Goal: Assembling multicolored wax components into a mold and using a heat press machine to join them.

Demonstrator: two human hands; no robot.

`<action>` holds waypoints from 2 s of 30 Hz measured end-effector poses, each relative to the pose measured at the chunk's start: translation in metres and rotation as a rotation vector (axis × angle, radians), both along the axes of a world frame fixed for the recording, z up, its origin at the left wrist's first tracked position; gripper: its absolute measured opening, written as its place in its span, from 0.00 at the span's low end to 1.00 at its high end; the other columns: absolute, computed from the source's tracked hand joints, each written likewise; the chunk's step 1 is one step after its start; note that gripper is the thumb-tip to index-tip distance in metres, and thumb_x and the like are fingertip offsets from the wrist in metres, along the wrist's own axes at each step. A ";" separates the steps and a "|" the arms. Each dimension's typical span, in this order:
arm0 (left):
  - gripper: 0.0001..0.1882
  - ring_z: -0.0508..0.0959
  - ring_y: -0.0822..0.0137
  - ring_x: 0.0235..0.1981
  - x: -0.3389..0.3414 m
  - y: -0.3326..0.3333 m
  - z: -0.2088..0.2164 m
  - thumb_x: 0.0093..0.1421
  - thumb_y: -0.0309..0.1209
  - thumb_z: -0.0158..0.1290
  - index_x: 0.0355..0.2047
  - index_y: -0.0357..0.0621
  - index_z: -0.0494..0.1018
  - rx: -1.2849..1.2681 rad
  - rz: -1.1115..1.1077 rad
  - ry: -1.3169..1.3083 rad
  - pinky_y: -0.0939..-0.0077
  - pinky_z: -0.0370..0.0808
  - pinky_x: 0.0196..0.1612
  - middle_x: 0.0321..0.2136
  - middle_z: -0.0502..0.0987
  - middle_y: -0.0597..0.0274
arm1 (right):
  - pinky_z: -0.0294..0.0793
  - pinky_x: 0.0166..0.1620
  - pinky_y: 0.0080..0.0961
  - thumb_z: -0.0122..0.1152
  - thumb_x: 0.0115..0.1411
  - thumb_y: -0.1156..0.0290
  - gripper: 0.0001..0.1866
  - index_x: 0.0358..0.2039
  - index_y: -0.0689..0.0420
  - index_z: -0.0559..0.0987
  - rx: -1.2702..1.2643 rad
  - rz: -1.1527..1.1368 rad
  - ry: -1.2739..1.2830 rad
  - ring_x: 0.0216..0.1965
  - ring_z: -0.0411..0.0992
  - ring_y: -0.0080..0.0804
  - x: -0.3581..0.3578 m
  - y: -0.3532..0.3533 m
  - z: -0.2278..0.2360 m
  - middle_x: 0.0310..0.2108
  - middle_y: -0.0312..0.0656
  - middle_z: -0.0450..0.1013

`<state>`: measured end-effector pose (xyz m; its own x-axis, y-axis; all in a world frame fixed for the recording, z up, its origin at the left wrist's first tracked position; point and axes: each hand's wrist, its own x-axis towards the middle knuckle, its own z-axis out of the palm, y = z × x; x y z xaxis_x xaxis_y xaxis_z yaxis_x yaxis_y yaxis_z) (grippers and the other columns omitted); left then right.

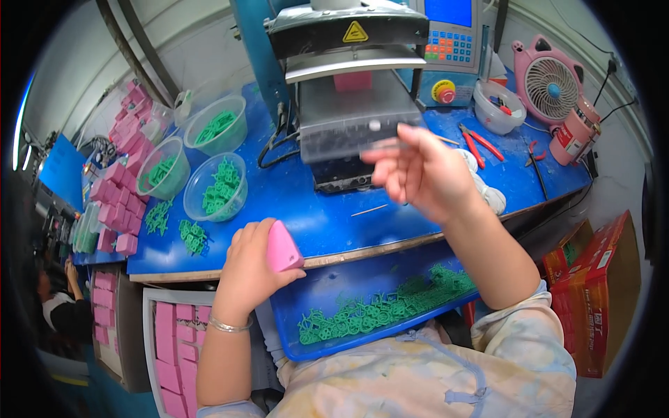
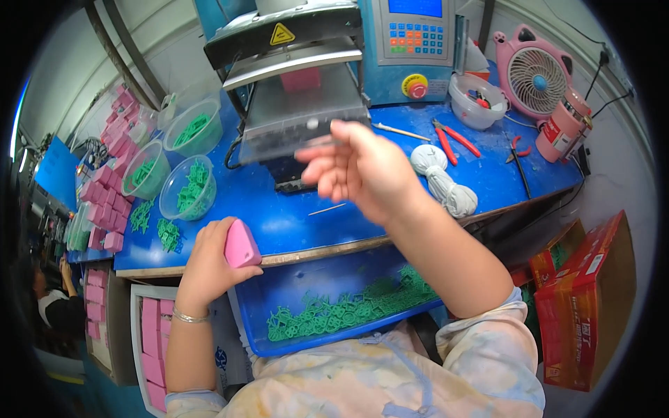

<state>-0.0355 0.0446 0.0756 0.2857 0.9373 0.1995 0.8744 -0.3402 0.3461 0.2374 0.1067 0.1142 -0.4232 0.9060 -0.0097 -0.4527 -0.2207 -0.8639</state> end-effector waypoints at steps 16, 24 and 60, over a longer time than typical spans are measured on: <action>0.46 0.66 0.54 0.48 0.034 -0.024 0.020 0.34 0.37 0.69 0.51 0.36 0.56 -0.025 -0.270 -0.517 0.65 0.63 0.52 0.47 0.62 0.48 | 0.76 0.27 0.24 0.45 0.58 0.73 0.34 0.63 0.57 0.45 -0.332 0.627 0.002 0.25 0.75 0.36 -0.008 -0.096 -0.047 0.42 0.59 0.69; 0.44 0.68 0.57 0.44 -0.011 0.004 -0.016 0.34 0.32 0.68 0.51 0.39 0.58 0.124 0.062 -0.379 0.65 0.66 0.49 0.43 0.65 0.52 | 0.74 0.27 0.25 0.45 0.54 0.78 0.36 0.63 0.57 0.46 -0.301 0.348 -0.011 0.23 0.75 0.37 0.029 -0.105 -0.058 0.42 0.63 0.69; 0.33 0.59 0.45 0.55 0.009 -0.002 -0.021 0.53 0.47 0.52 0.49 0.32 0.60 0.424 0.114 -0.360 0.56 0.54 0.57 0.52 0.60 0.41 | 0.76 0.21 0.27 0.41 0.55 0.82 0.40 0.62 0.62 0.31 -0.327 0.476 0.494 0.30 0.75 0.55 0.026 -0.097 -0.008 0.47 0.78 0.57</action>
<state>-0.0267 0.0421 0.0547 0.0320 0.7750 0.6311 0.7658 -0.4248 0.4828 0.2634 0.0096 0.1066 -0.7928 0.6077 0.0459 -0.5615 -0.6992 -0.4425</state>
